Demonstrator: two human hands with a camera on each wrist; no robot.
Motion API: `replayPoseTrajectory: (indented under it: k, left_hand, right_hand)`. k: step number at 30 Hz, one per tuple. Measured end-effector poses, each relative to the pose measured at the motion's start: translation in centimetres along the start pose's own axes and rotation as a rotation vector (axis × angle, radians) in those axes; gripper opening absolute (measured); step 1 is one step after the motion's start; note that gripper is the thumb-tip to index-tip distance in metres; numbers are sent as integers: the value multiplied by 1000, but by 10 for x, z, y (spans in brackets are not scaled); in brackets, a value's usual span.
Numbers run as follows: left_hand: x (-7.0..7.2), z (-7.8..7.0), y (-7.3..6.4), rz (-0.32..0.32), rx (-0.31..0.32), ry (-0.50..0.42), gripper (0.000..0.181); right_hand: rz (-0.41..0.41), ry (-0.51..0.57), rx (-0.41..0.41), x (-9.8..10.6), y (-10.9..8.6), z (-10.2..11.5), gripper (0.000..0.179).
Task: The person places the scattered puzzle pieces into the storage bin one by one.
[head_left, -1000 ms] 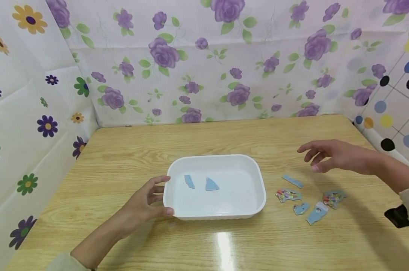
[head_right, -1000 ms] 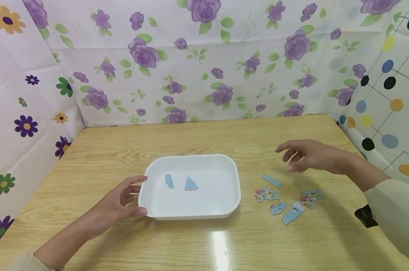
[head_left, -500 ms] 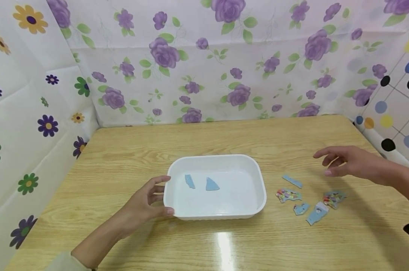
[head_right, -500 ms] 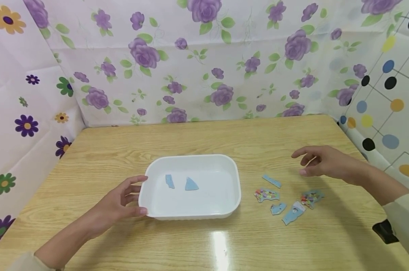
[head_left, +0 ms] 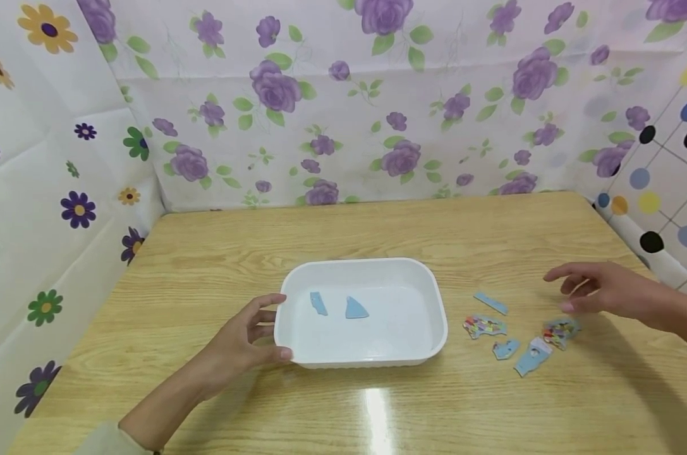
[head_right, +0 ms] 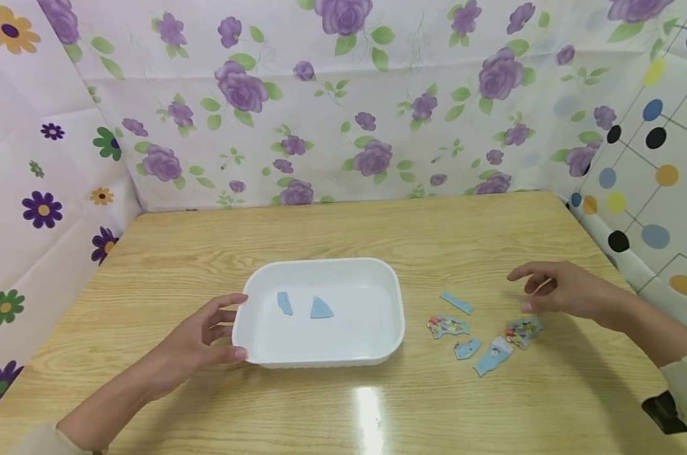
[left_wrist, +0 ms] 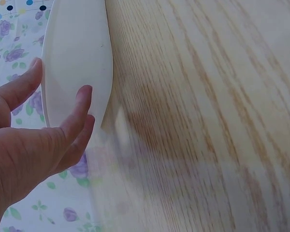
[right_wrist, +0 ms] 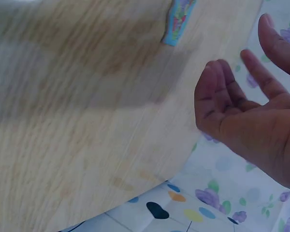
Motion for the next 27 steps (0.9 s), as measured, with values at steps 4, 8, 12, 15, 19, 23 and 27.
replayPoseTrajectory:
  k: [4,8,12,15,19,23,27]
  left_hand:
    - [1,-1,0,-4,-4,8,85]
    - [1,-2,0,-6,-1,7,84]
    - [0,-1,0,2,4,1,84]
    - [0,0,0,-2,9,1,84]
    - [-1,0,0,0,15,0,84]
    - [-1,-1,0,0,13,0,85]
    - [-1,-2,0,-4,20,0,85]
  right_hand:
    - [-36,12,-88,-2,-9,-14,57]
    - [-37,58,-123,-9,-14,-25,53]
    - [-31,75,-139,-19,-17,-34,52]
    - [-67,34,-151,-22,-19,-38,52]
    - [-136,-23,-151,-25,-25,-40,46]
    - [-193,-25,-130,-31,-28,-37,43]
    - [-222,-27,-99,-39,-29,-29,47]
Point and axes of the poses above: each hand's wrist, its own y-axis towards the middle knuckle, its own x-axis out of the back of the hand, z = x × y, the point moved 7 cm from there along y, towards the middle knuckle, and after that the axes turned 10 degrees about z, right-handed, at the moved point
